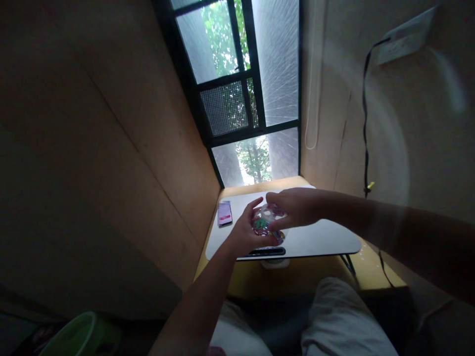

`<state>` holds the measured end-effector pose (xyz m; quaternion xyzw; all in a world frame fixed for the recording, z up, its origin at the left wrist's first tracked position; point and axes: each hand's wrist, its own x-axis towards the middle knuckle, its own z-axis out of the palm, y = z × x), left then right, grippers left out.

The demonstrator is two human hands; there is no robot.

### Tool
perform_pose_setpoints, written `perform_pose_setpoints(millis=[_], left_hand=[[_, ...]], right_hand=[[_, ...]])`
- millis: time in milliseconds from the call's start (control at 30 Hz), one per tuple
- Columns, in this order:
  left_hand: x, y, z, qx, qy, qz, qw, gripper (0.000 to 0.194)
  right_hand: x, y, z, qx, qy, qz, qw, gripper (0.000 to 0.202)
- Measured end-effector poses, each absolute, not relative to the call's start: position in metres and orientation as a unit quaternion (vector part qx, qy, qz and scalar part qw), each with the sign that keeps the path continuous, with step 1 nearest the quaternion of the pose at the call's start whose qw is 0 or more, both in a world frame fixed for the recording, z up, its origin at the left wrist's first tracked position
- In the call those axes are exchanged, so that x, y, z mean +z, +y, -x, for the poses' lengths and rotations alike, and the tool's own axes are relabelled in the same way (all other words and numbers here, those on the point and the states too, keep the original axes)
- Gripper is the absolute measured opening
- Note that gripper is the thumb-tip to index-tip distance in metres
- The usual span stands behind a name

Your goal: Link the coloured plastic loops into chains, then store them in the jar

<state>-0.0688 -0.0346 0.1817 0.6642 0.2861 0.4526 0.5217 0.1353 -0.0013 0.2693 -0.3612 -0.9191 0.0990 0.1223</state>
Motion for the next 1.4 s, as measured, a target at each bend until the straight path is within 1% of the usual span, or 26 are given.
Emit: perform_pose_setpoints(millis=[133, 200, 300, 400, 433, 500, 567, 633, 733, 800, 933, 1000, 1033, 1133, 1233, 1300, 1400], left_hand=[[0.174, -0.033, 0.065, 0.481, 0.356, -0.686, 0.414, 0.112], [0.170, -0.031, 0.065, 0.489, 0.371, -0.689, 0.386, 0.113], [0.167, -0.024, 0.066, 0.496, 0.361, -0.665, 0.426, 0.112], [0.166, -0.015, 0.069, 0.496, 0.313, -0.634, 0.504, 0.109], [0.166, -0.012, 0.070, 0.492, 0.294, -0.628, 0.527, 0.107], [0.165, -0.007, 0.072, 0.478, 0.266, -0.617, 0.565, 0.104], [0.163, -0.003, 0.074, 0.462, 0.259, -0.609, 0.591, 0.105], [0.161, 0.001, 0.074, 0.447, 0.267, -0.603, 0.604, 0.106], [0.156, 0.004, 0.071, 0.440, 0.289, -0.607, 0.595, 0.108], [0.153, 0.006, 0.066, 0.446, 0.312, -0.623, 0.561, 0.109], [0.148, 0.005, 0.059, 0.453, 0.382, -0.672, 0.445, 0.112], [0.146, 0.006, 0.057, 0.458, 0.405, -0.680, 0.405, 0.110], [0.145, 0.006, 0.057, 0.461, 0.405, -0.678, 0.405, 0.110], [0.142, 0.011, 0.060, 0.472, 0.363, -0.652, 0.470, 0.112], [0.142, 0.020, 0.066, 0.472, 0.308, -0.629, 0.536, 0.107], [0.142, 0.025, 0.069, 0.471, 0.297, -0.624, 0.549, 0.106], [0.143, 0.029, 0.069, 0.474, 0.306, -0.621, 0.544, 0.112]], right_hand=[[0.255, 0.004, -0.126, 0.049, -0.894, 0.430, 0.116, 0.058], [0.250, 0.007, -0.125, 0.038, -0.883, 0.450, 0.127, 0.060], [0.250, 0.014, -0.132, 0.066, -0.898, 0.408, 0.149, 0.066], [0.256, 0.022, -0.144, 0.136, -0.942, 0.274, 0.142, 0.084], [0.259, 0.025, -0.147, 0.154, -0.950, 0.236, 0.136, 0.084], [0.263, 0.029, -0.151, 0.175, -0.957, 0.201, 0.115, 0.077], [0.266, 0.031, -0.151, 0.179, -0.955, 0.219, 0.087, 0.072], [0.268, 0.033, -0.148, 0.177, -0.946, 0.268, 0.050, 0.070], [0.267, 0.036, -0.142, 0.168, -0.924, 0.344, 0.001, 0.068], [0.264, 0.037, -0.138, 0.150, -0.910, 0.386, -0.016, 0.069], [0.250, 0.040, -0.129, 0.108, -0.893, 0.436, -0.037, 0.068], [0.243, 0.042, -0.128, 0.083, -0.891, 0.444, -0.032, 0.072], [0.240, 0.042, -0.128, 0.069, -0.891, 0.448, -0.017, 0.074], [0.238, 0.044, -0.133, 0.055, -0.903, 0.422, 0.054, 0.076], [0.243, 0.044, -0.141, 0.105, -0.939, 0.317, 0.084, 0.079], [0.246, 0.046, -0.145, 0.126, -0.951, 0.270, 0.085, 0.072], [0.246, 0.050, -0.147, 0.114, -0.948, 0.286, 0.082, 0.057]])
